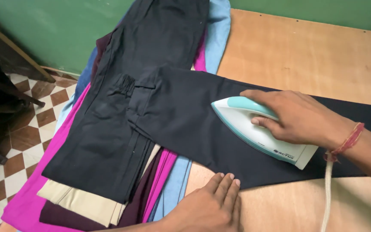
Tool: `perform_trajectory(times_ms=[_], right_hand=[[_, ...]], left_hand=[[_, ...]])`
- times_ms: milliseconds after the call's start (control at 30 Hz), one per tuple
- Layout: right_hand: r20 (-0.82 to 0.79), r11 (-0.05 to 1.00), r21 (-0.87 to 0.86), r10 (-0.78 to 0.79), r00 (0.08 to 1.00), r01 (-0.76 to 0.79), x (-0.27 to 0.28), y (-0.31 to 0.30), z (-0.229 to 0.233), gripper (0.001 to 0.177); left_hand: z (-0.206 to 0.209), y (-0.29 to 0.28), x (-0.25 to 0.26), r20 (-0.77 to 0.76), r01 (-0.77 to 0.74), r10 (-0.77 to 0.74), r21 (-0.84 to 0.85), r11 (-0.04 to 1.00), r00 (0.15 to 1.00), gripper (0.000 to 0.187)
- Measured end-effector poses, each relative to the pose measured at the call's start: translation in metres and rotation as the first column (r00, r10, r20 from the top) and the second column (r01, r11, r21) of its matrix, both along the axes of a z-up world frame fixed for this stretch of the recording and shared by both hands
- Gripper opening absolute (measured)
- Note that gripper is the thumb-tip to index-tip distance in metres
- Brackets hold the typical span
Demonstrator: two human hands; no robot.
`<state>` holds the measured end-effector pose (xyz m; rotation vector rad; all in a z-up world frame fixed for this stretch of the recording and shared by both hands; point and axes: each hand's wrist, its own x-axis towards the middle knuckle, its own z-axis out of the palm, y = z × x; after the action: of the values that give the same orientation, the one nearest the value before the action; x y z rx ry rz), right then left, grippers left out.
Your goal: The person irons a pair of black trousers laid flat on a wooden table. They smooth the fabric with one hand while moving the iron with the other, then fold the trousers in half and press the fold with the iron.
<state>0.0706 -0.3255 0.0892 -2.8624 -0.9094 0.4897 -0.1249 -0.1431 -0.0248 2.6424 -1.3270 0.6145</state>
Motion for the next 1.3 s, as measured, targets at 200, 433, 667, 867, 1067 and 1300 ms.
perform_trajectory(times_ms=[200, 433, 667, 867, 1067, 1300], right_hand=[[0.050, 0.846, 0.285, 0.455, 0.889, -0.450, -0.016, 0.022, 0.007, 0.062], [0.078, 0.723, 0.354, 0.609, 0.789, -0.593, -0.035, 0.058, 0.000, 0.062], [0.108, 0.657, 0.459, 0.626, 0.772, -0.597, -0.037, 0.067, 0.006, 0.064], [-0.049, 0.725, 0.509, 0.563, 0.825, -0.464, -0.032, 0.052, 0.007, 0.070], [0.025, 0.814, 0.299, 0.515, 0.857, -0.498, -0.007, 0.026, 0.001, 0.058], [0.036, 0.949, 0.310, 0.046, 0.998, -0.055, 0.000, 0.041, 0.008, 0.061]], left_hand=[[-0.020, -0.010, -0.009, -0.094, 0.046, -0.051, -0.057, 0.997, 0.994, 0.046], [-0.033, -0.012, -0.012, -0.114, 0.023, -0.036, -0.112, 0.993, 0.993, 0.050], [-0.032, -0.008, -0.005, -0.104, 0.119, -0.132, -0.125, 0.985, 0.986, 0.032], [-0.034, -0.007, -0.004, 0.000, 0.107, -0.108, -0.158, 0.982, 0.994, 0.028], [-0.041, -0.010, -0.004, -0.182, 0.119, -0.153, -0.184, 0.976, 0.971, 0.029], [-0.029, -0.013, -0.002, -0.203, 0.034, -0.090, -0.265, 0.964, 0.975, 0.029]])
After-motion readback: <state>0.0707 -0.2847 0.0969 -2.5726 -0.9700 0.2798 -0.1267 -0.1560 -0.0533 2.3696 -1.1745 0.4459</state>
